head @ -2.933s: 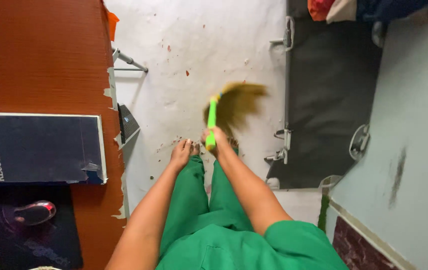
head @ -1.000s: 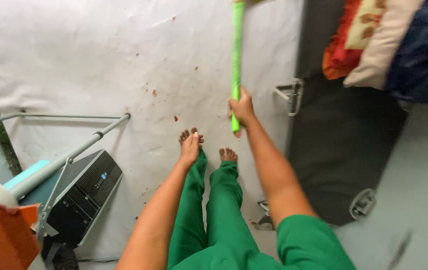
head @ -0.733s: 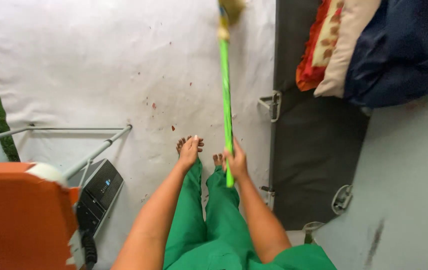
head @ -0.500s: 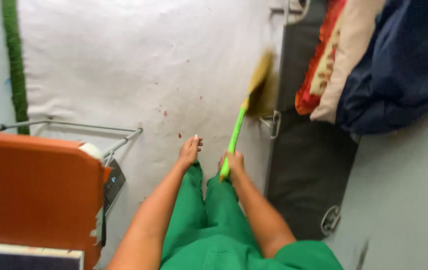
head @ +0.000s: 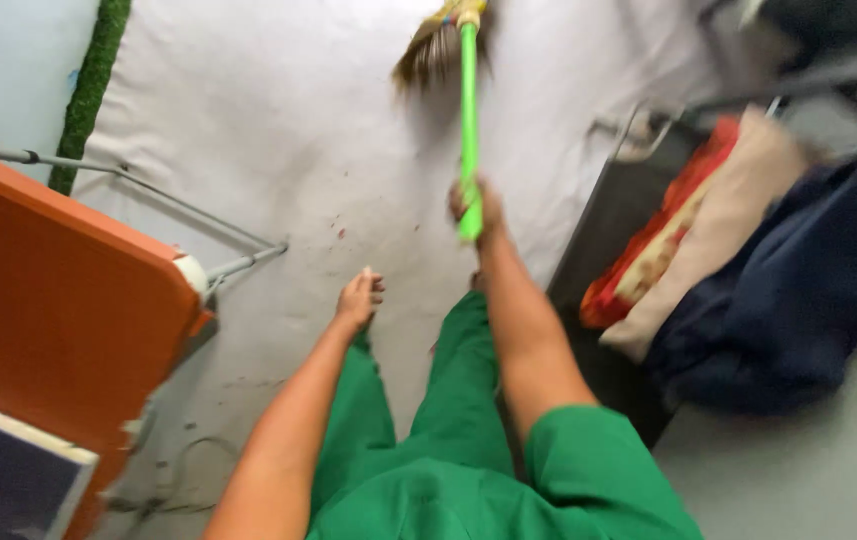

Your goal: The person sweeps the floor with a broom and then mops the floor with a mop, using a spray bottle.

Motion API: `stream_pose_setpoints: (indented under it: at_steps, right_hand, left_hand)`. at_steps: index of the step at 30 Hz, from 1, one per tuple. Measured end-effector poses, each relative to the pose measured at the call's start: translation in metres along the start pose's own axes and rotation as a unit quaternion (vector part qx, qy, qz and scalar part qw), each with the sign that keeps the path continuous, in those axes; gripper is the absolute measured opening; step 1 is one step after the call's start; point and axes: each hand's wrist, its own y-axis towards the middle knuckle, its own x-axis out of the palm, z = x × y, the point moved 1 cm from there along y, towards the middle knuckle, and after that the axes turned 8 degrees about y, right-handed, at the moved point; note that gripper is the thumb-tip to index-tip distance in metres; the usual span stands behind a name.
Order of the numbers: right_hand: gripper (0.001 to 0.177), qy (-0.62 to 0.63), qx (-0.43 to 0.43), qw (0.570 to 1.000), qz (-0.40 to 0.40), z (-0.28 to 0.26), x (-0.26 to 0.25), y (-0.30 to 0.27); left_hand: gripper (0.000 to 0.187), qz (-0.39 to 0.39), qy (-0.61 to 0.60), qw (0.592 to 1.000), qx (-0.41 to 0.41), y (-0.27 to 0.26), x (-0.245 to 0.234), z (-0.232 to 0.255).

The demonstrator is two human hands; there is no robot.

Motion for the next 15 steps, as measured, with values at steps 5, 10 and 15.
stream_pose_setpoints:
  at_steps: [5, 10, 15]
  right_hand:
    - [0.035, -0.165, 0.279, 0.945, -0.036, 0.027, 0.025, -0.157]
    - [0.021, -0.022, 0.579, 0.808, 0.109, 0.013, 0.056, -0.293]
    - [0.017, -0.070, 0.652, 0.740, 0.151, 0.049, -0.004, -0.290]
  left_hand:
    - [0.066, 0.070, -0.081, 0.993, -0.042, -0.024, 0.045, 0.032]
    - [0.067, 0.151, -0.129, 0.976, -0.087, -0.058, 0.104, 0.036]
    - [0.072, 0.185, 0.237, 0.944, -0.135, -0.101, 0.115, 0.017]
